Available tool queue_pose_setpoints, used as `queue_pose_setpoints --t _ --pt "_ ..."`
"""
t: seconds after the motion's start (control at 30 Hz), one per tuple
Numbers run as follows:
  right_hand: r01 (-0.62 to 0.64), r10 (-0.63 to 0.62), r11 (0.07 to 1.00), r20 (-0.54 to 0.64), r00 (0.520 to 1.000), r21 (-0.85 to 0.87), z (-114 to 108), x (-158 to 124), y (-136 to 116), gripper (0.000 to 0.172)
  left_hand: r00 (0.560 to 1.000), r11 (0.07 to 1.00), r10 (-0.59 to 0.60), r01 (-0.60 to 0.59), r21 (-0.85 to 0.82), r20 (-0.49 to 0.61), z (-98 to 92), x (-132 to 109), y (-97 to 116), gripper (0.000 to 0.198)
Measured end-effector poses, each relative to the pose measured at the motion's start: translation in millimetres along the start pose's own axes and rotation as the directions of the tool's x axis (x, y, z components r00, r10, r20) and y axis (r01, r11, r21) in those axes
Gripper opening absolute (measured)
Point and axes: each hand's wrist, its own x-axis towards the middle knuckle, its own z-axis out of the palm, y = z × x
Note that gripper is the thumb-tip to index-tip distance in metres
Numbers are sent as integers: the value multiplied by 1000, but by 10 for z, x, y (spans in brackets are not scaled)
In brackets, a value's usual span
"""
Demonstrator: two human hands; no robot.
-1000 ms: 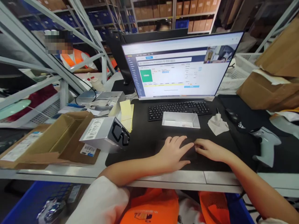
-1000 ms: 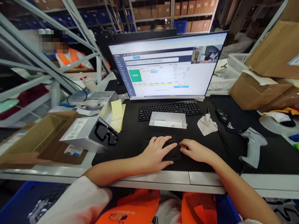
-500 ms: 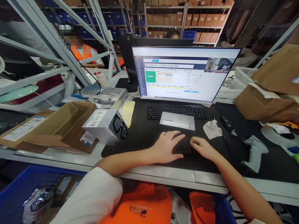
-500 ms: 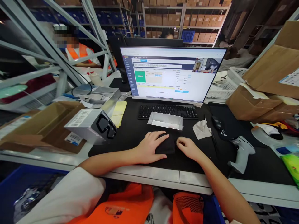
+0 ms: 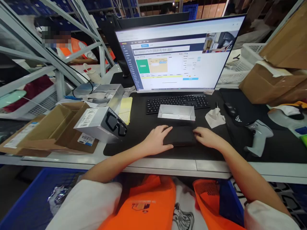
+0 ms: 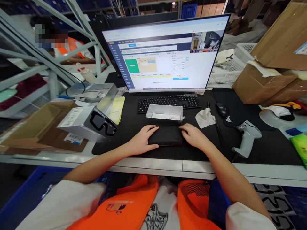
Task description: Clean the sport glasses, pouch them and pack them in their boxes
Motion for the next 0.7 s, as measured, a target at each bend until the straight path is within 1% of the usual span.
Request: queue_pose_setpoints --t 0.03,0.07,0.1,0.13,0.17,0.2,0.23,0.27,0.3,0.37,0.43,0.47,0.5,0.6,0.7 --pt "31 -32 999 -102 994 -7 21 -7 -25 29 1000 998 0 -1 -58 -13 48 -23 -42 86" --pt "81 -83 997 -201 976 -17 53 -18 -71 36 999 992 19 -24 -122 -39 95 -48 -82 86" --pt "145 -151 989 -266 952 -41 95 -36 -135 44 996 980 54 -68 -186 -76 138 -74 -124 88" --pt "216 -229 973 -283 931 -79 142 -58 -210 52 988 962 99 -124 -244 -115 173 -101 -170 90" --pt "280 -303 952 -249 920 -125 189 -83 -289 62 979 938 136 -177 -299 -152 198 -129 -223 89" --pt "327 -356 929 -179 917 -172 232 -108 -365 70 972 913 150 -207 -353 -181 212 -156 -284 83" --pt "353 -382 910 -108 918 -217 265 -133 -432 74 971 893 136 -205 -401 -196 219 -182 -351 73" --pt "357 -382 899 -58 922 -253 287 -154 -485 75 976 887 103 -178 -427 -192 222 -205 -422 63" --pt "344 -367 897 -33 930 -277 296 -172 -523 75 983 897 65 -133 -422 -172 224 -226 -493 56" --pt "309 -326 905 -11 945 -293 283 -198 -562 74 995 949 23 -54 -310 -102 235 -259 -613 48" --pt "288 -299 908 11 954 -305 252 -210 -582 74 998 988 49 -56 -147 -48 257 -279 -683 34" --pt "283 -291 904 24 956 -321 238 -211 -598 73 997 993 62 -65 -94 -42 268 -283 -698 26" --pt "279 -285 896 35 958 -345 231 -209 -626 72 997 995 58 -61 -74 -42 274 -282 -702 21" --pt "267 -272 861 54 961 -433 273 -175 -797 67 1000 991 -1 -1 -130 -15 255 -249 -689 14" --pt "278 -289 837 49 956 -471 425 -72 -1065 67 997 977 -11 26 -212 70 193 -193 -692 10"
